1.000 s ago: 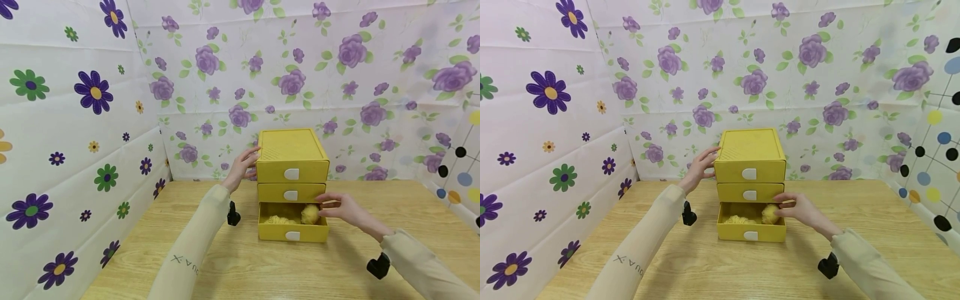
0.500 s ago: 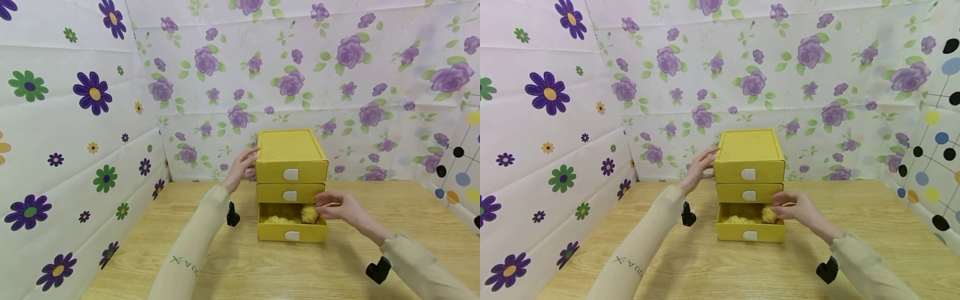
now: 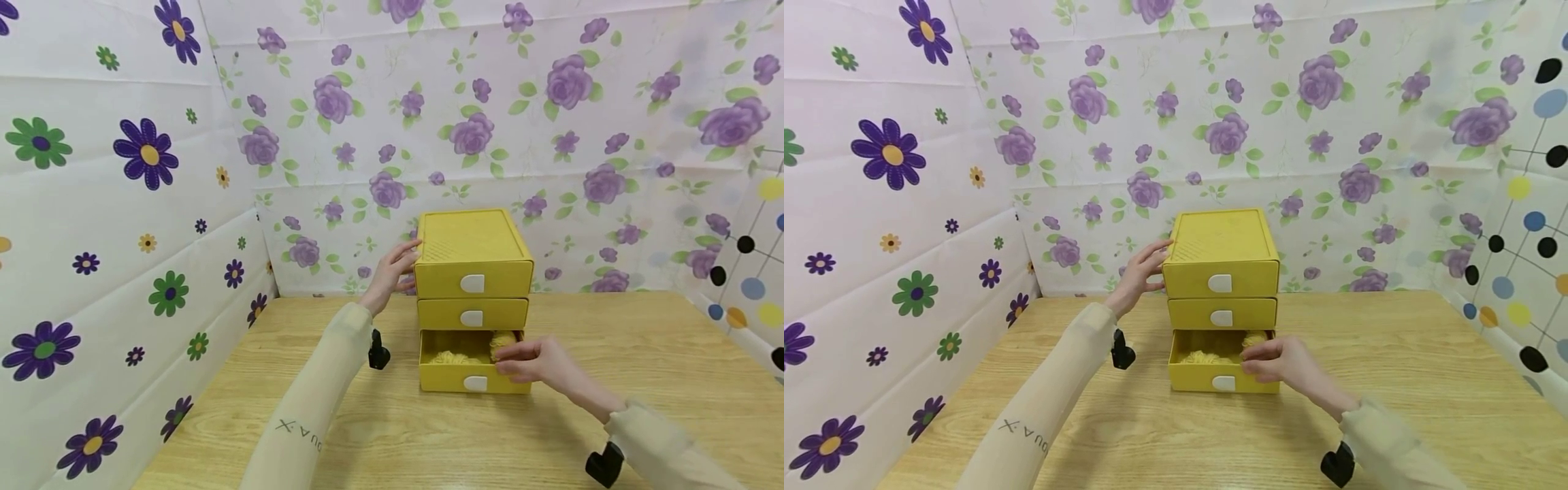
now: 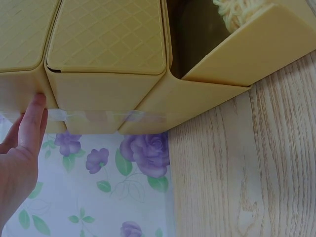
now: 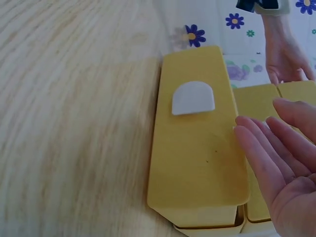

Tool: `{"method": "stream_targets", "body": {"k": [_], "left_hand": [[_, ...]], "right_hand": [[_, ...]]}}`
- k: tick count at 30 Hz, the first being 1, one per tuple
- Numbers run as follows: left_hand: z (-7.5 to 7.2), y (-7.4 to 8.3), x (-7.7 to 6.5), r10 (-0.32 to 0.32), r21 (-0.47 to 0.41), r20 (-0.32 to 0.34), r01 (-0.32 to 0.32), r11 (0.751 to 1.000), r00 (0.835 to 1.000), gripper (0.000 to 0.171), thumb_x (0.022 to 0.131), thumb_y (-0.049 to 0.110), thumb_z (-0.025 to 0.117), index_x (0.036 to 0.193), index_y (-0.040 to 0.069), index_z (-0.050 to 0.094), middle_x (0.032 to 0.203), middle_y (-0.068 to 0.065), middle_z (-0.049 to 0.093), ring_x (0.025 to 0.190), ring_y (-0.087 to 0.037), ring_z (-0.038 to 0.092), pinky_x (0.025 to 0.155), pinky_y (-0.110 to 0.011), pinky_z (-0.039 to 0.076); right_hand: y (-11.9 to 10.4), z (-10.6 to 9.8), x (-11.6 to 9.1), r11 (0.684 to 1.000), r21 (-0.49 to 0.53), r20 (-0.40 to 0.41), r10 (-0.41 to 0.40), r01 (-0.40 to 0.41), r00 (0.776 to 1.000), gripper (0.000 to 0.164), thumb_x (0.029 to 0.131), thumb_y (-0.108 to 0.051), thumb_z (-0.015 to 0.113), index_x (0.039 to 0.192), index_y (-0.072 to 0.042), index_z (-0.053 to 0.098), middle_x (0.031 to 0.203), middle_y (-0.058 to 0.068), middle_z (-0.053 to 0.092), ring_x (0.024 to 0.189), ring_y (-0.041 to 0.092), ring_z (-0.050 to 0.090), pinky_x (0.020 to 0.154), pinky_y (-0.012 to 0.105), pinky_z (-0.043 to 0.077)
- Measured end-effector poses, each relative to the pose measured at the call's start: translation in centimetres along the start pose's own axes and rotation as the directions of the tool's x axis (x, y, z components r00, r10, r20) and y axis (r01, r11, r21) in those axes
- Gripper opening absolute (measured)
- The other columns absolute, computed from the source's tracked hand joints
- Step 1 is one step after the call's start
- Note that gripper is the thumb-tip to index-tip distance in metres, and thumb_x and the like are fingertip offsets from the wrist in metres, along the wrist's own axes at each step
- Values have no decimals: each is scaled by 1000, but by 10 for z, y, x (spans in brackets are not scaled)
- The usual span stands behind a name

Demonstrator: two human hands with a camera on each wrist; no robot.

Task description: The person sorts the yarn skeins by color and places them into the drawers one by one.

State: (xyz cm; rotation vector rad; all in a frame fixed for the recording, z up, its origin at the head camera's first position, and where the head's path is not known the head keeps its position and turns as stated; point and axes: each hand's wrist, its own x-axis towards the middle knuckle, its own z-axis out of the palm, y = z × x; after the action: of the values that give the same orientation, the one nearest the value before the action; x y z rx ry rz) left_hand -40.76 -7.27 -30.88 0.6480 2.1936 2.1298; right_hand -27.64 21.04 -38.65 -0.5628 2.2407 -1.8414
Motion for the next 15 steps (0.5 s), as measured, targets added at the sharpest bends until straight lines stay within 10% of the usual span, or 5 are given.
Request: {"method": "stream_targets", "body": {"k": [15], "left_hand": [[0,-1,0,3,3,-5,-3,1000,1000,39,91,33,55,129,26,51,121,-4,49,99,-26,54,75,-38,49]], "right_hand": [[11,15,0,987,-161,-15,15,-17,1000,39,79,-21,71,105,7,65,93,14,65,82,32,62,68,41,50]]}}
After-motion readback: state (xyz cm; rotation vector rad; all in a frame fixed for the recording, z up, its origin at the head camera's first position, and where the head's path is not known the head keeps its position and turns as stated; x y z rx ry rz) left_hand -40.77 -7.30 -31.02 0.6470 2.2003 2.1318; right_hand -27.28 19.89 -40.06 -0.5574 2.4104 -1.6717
